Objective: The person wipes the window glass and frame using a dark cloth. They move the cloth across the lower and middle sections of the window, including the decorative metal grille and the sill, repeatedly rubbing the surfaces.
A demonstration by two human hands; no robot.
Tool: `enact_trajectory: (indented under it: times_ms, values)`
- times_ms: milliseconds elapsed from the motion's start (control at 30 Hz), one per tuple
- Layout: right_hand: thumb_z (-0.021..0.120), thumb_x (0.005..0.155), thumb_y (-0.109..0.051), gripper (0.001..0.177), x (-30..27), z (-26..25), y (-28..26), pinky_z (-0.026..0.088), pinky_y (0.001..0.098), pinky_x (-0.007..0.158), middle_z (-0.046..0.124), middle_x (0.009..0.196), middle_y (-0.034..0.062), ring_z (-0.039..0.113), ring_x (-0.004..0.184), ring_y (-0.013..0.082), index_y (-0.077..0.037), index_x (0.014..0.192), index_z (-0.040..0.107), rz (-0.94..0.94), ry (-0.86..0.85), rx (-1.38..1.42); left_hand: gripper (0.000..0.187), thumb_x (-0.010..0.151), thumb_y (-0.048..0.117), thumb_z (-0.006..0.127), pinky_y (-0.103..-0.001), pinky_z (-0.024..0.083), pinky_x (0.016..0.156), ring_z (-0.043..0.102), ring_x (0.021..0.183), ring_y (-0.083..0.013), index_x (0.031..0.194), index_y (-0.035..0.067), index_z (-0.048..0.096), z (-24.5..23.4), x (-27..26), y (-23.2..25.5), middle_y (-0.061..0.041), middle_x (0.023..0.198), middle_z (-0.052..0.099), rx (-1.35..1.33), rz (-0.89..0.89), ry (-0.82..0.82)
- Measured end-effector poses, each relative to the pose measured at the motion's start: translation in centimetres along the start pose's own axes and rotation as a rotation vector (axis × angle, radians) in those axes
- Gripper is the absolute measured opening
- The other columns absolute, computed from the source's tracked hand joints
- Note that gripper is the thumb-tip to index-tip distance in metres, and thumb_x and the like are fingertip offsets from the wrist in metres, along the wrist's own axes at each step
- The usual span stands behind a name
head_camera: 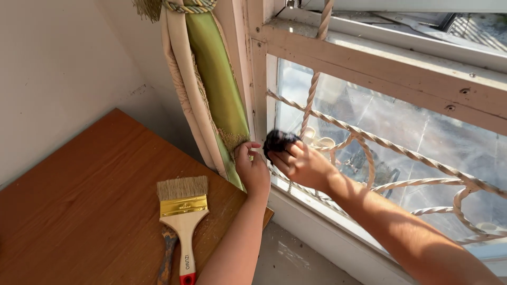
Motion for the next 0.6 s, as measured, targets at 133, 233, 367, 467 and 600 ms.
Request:
enact_trajectory:
  times_ms: [133,233,367,467,600]
  values:
    - [0.062,0.084,-0.004,0.015,-2.1,5.0,0.7,0.055,0.035,0.069,0.065,0.08,0.005,0.061,0.078,0.0271,-0.013,0.09,0.073,0.092,-0.077,-0.172,0.028,0.079,-0.002,0.047,-0.038,0.048,0.09,0.059,0.084,-0.0211,0.09,0.016,0.064,0.6,0.2,-0.1,-0.003,0.094,0.057,0.06,0.016,-0.026]
    - [0.054,0.099,-0.009,0.015,0.0,6.3,2.0,0.052,0.0342,0.059,0.059,0.1,0.0106,0.057,0.076,0.0282,-0.015,0.096,0.068,0.274,0.035,-0.269,0.025,0.078,-0.002,0.049,-0.04,0.047,0.091,0.059,0.088,-0.0231,0.089,0.016,0.063,0.7,-0.2,-0.5,-0.003,0.092,0.054,0.062,0.027,-0.063]
    - [0.048,0.101,-0.01,0.016,-0.9,9.8,2.9,0.052,0.0285,0.058,0.055,0.095,0.0069,0.059,0.073,0.022,-0.013,0.088,0.057,0.437,0.032,-0.427,0.022,0.077,0.002,0.05,-0.04,0.047,0.092,0.06,0.089,-0.0227,0.087,0.017,0.063,1.4,0.5,-1.3,-0.003,0.095,0.056,0.078,0.054,-0.069]
    - [0.046,0.101,-0.012,0.018,-3.1,11.4,0.7,0.054,0.0281,0.061,0.055,0.092,0.006,0.062,0.074,0.022,-0.015,0.087,0.056,0.46,-0.031,-0.434,0.02,0.076,0.003,0.051,-0.04,0.048,0.092,0.063,0.087,-0.0233,0.085,0.016,0.063,1.0,0.1,-1.7,-0.002,0.095,0.058,0.115,0.054,-0.057]
    - [0.044,0.101,-0.015,0.022,-8.3,15.8,-2.9,0.053,0.0288,0.066,0.051,0.081,0.0044,0.064,0.073,0.0244,-0.017,0.082,0.055,0.417,-0.128,-0.432,0.028,0.072,0.004,0.048,-0.04,0.049,0.094,0.064,0.085,-0.0216,0.086,0.019,0.065,1.4,0.6,-2.4,-0.002,0.096,0.06,0.148,0.063,-0.061]
Point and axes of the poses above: each hand's wrist, its own x-axis towards the middle knuckle, its own z-axis out of the palm, y = z × x, the point moved 5 cm from there along x, towards the middle knuckle
